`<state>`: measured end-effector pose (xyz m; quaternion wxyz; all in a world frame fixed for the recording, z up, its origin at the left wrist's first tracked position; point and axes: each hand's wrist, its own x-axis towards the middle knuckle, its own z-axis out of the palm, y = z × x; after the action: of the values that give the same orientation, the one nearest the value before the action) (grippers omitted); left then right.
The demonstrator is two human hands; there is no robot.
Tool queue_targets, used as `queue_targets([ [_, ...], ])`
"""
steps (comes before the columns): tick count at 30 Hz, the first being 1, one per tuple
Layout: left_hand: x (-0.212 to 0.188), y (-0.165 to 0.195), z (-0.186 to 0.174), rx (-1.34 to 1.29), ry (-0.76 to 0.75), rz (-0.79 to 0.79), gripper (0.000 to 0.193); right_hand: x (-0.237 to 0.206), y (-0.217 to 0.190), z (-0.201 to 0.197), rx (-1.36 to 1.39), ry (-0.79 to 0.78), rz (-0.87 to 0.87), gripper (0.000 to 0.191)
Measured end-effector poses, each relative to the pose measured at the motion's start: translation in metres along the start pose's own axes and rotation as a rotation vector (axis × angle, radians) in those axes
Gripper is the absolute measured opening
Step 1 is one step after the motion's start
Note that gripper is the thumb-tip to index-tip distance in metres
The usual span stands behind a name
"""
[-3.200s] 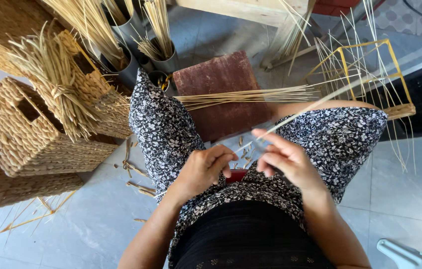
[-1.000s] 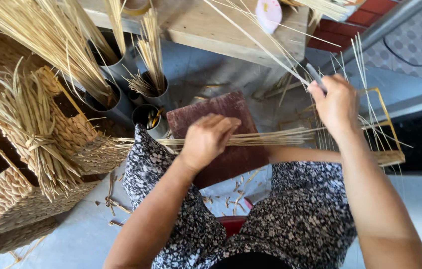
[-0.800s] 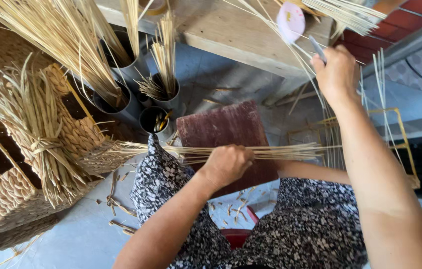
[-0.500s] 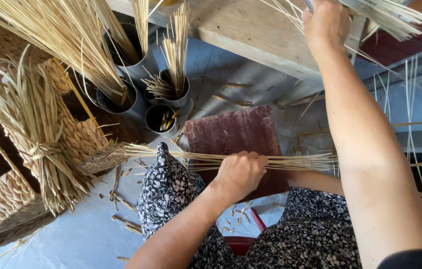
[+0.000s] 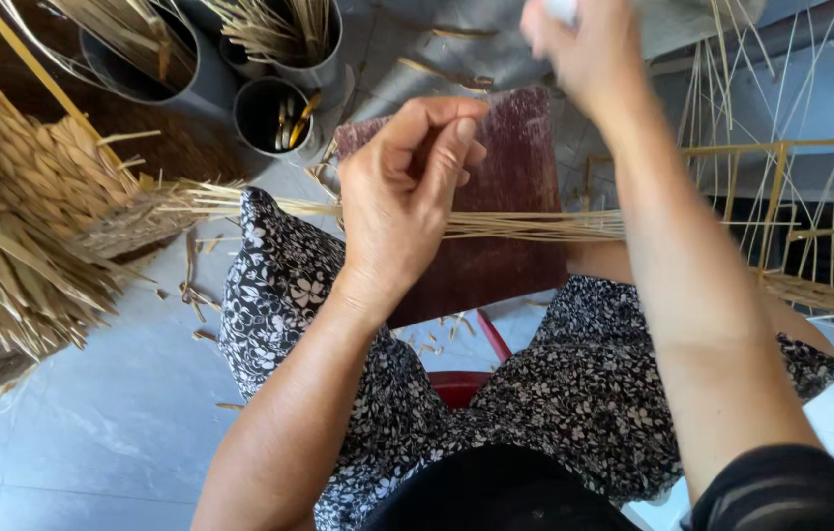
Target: The person sits on a low stool and uses a small knife to split and shave thin bamboo strips, drawing each strip across the blade to trim it thin. Finished strips are laid onto a growing bundle across the lap, and shavings fall to the floor.
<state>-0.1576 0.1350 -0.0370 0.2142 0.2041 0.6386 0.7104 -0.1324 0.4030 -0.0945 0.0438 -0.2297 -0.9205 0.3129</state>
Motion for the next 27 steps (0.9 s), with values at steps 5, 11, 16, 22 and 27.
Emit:
queue_targets([
  [5, -0.008, -0.002, -0.003, -0.010, 0.008, 0.074, 0.013, -0.126, 0.035, 0.041, -0.108, -0.143, -0.003, 0.017],
  [11, -0.014, -0.003, 0.002, 0.094, 0.005, 0.092, 0.012, -0.182, 0.057, 0.064, -0.184, -0.071, 0.091, 0.009],
  [16, -0.020, -0.002, 0.011, 0.186, 0.057, 0.159, 0.011, -0.182, 0.042, 0.053, -0.197, -0.001, -0.005, 0.009],
  [22, -0.024, -0.005, 0.018, 0.392, 0.082, 0.270, 0.009, -0.184, 0.021, 0.028, -0.152, 0.097, -0.150, 0.008],
  [27, -0.026, -0.017, 0.022, 0.533, 0.140, 0.387, 0.008, -0.187, 0.003, 0.018, -0.148, 0.141, -0.216, 0.007],
])
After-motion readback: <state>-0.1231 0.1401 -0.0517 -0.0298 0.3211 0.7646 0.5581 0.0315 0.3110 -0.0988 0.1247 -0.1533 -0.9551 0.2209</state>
